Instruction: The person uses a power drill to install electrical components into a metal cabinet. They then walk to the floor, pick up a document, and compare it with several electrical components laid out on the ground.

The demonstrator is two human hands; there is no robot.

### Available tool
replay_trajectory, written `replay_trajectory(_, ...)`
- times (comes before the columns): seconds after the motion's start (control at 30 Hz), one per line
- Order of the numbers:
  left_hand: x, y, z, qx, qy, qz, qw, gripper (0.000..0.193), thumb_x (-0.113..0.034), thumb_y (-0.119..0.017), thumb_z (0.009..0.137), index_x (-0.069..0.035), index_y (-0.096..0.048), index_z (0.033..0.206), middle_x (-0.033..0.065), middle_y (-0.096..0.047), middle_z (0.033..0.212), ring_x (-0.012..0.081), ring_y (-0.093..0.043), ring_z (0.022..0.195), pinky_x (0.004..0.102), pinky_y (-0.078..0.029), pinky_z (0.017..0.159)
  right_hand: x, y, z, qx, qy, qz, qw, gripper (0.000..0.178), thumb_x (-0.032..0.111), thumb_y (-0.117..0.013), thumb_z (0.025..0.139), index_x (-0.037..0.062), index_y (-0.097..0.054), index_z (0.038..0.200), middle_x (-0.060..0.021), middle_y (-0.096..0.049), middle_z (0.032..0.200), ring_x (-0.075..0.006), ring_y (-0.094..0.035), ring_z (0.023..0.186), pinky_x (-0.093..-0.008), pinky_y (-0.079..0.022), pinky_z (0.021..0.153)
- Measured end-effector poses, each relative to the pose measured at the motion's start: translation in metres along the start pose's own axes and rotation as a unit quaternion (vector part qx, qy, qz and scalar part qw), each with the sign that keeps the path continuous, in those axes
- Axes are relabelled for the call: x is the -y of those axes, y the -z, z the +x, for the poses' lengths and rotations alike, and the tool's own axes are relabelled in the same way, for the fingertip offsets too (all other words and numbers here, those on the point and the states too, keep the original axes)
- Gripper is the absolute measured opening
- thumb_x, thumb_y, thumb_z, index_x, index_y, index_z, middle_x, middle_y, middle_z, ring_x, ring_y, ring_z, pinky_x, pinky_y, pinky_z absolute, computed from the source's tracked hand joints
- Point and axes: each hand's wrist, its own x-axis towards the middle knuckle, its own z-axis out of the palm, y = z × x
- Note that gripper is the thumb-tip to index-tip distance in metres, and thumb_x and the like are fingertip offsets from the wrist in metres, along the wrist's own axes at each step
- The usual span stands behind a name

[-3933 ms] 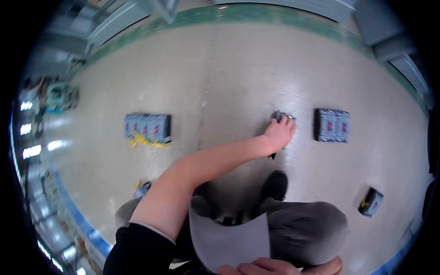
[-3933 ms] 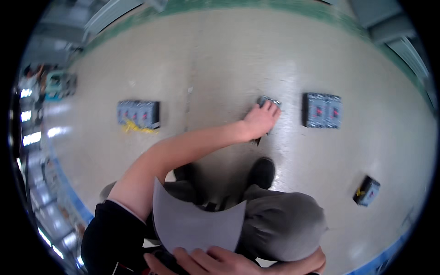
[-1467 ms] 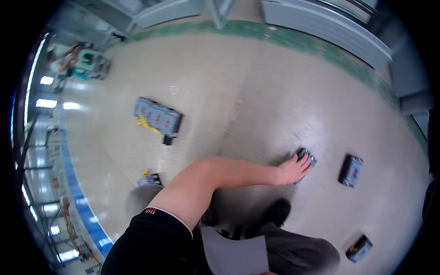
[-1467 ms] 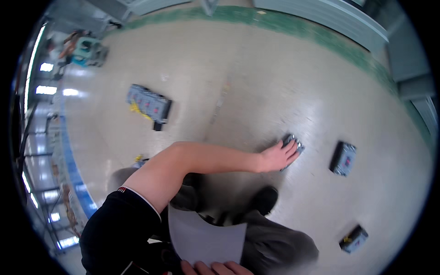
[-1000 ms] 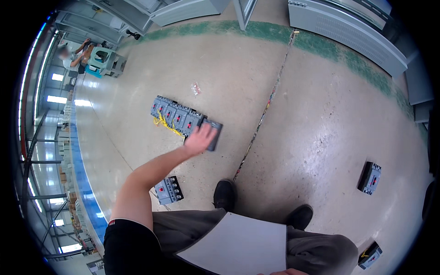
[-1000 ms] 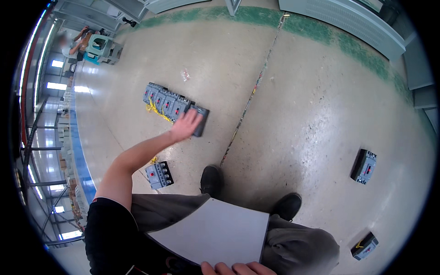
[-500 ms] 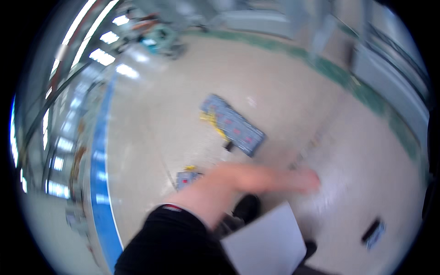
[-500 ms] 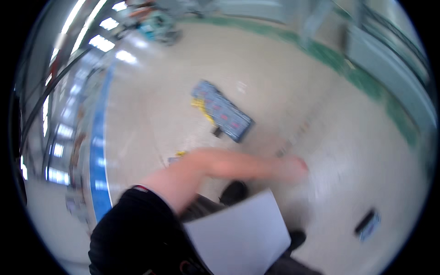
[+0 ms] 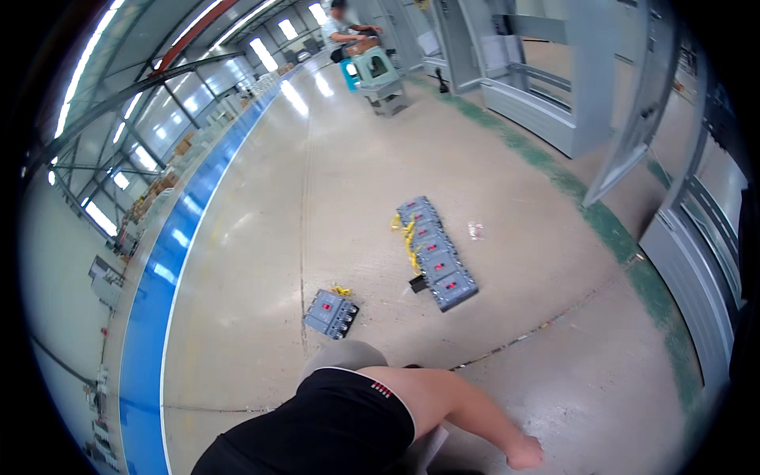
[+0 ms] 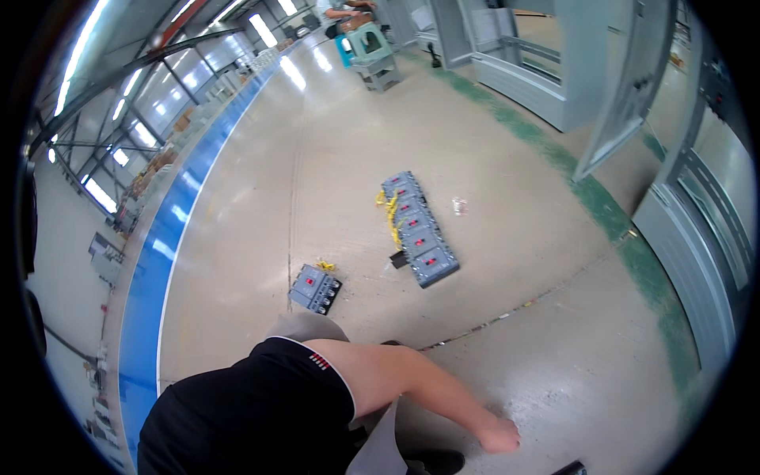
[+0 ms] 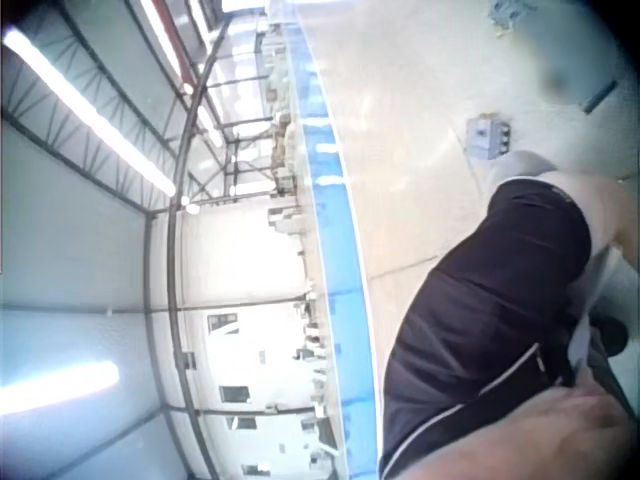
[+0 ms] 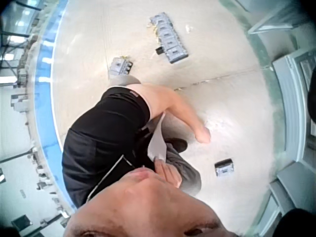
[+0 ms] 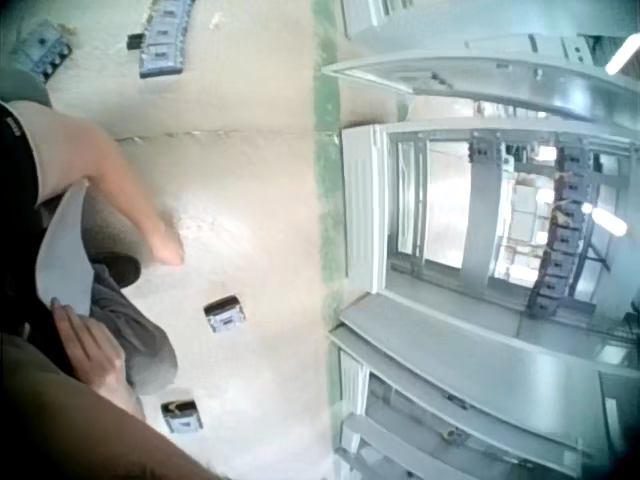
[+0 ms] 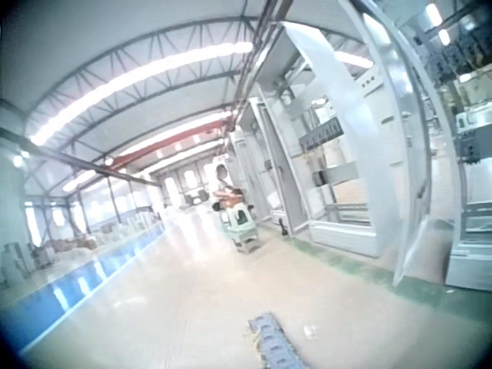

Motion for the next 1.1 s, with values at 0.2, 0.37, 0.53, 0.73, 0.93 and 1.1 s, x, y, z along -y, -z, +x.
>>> replay_trajectory(0.2, -0.045, 0.038, 0.016, 0.069, -0.088, -0.173, 0.978, 0.030, -0.011, -0.055, 0.078, -0.001, -0.060, 0.105, 0.0209, -0.056, 0.112, 0.0282, -0.052, 0.109, 0.0414, -0.045, 0.085, -0.012, 0.046, -0.035, 0.031, -0.099, 0.027, 0.994, 0.034, 0.019, -0.056, 0.072, -0.0033, -0.058, 0.097, -0.0117, -0.060, 0.093, -0.0202, -0.057, 0.073, -0.0294, -0.047, 0.060)
replay_trajectory(0.37, -0.060, -0.023, 0.094, -0.009, 0.077, -0.024, 0.997, 0.026, -0.014, -0.053, 0.081, 0.004, -0.060, 0.097, 0.0209, -0.058, 0.100, 0.0321, -0.056, 0.092, 0.0436, -0.047, 0.076, -0.018, 0.049, -0.071, -0.008, -0.087, 0.044, 0.995, 0.033, 0.021, -0.055, 0.072, -0.0006, -0.057, 0.096, -0.0088, -0.057, 0.096, -0.0172, -0.054, 0.077, -0.0278, -0.044, 0.062)
replay_trajectory(0.53, -0.104, -0.013, 0.139, -0.077, -0.023, 0.110, 0.991, 0.044, -0.013, -0.053, 0.079, 0.007, -0.048, 0.118, 0.0234, -0.041, 0.130, 0.0345, -0.038, 0.123, 0.0513, -0.040, 0.087, -0.014, 0.052, -0.077, -0.092, -0.124, 0.038, 0.987, 0.029, 0.018, -0.053, 0.073, -0.0013, -0.057, 0.094, -0.0075, -0.057, 0.088, -0.0171, -0.051, 0.068, -0.0277, -0.040, 0.056)
replay_trajectory(0.73, -0.120, -0.051, 0.210, -0.148, 0.064, 0.218, 0.963, 0.066, -0.029, -0.065, 0.072, 0.001, -0.043, 0.126, 0.0202, -0.032, 0.139, 0.0366, -0.031, 0.128, 0.0530, -0.032, 0.097, -0.011, 0.041, -0.082, -0.129, -0.110, 0.065, 0.983, 0.025, 0.019, -0.053, 0.077, -0.0015, -0.058, 0.090, -0.0086, -0.057, 0.084, -0.0190, -0.054, 0.069, -0.0288, -0.041, 0.055)
replay_trajectory(0.93, -0.110, -0.037, 0.193, -0.058, 0.119, 0.186, 0.974, 0.087, -0.038, -0.074, 0.064, -0.007, -0.035, 0.135, 0.0227, -0.029, 0.139, 0.0369, -0.024, 0.132, 0.0440, -0.036, 0.092, 0.008, 0.042, -0.087, -0.118, -0.151, -0.013, 0.981, 0.022, 0.019, -0.053, 0.078, -0.0010, -0.057, 0.087, -0.0092, -0.057, 0.082, -0.0206, -0.054, 0.069, -0.0299, -0.042, 0.055)
replay_trajectory(1.1, -0.102, -0.031, 0.157, 0.029, 0.044, 0.239, 0.970, 0.091, -0.042, -0.073, 0.065, -0.005, -0.030, 0.137, 0.0231, -0.030, 0.139, 0.0377, -0.023, 0.132, 0.0473, -0.036, 0.093, 0.011, 0.039, -0.096, -0.144, -0.159, -0.036, 0.976, 0.021, 0.018, -0.054, 0.078, -0.0014, -0.057, 0.087, -0.0102, -0.057, 0.082, -0.0220, -0.055, 0.069, -0.0308, -0.043, 0.056)
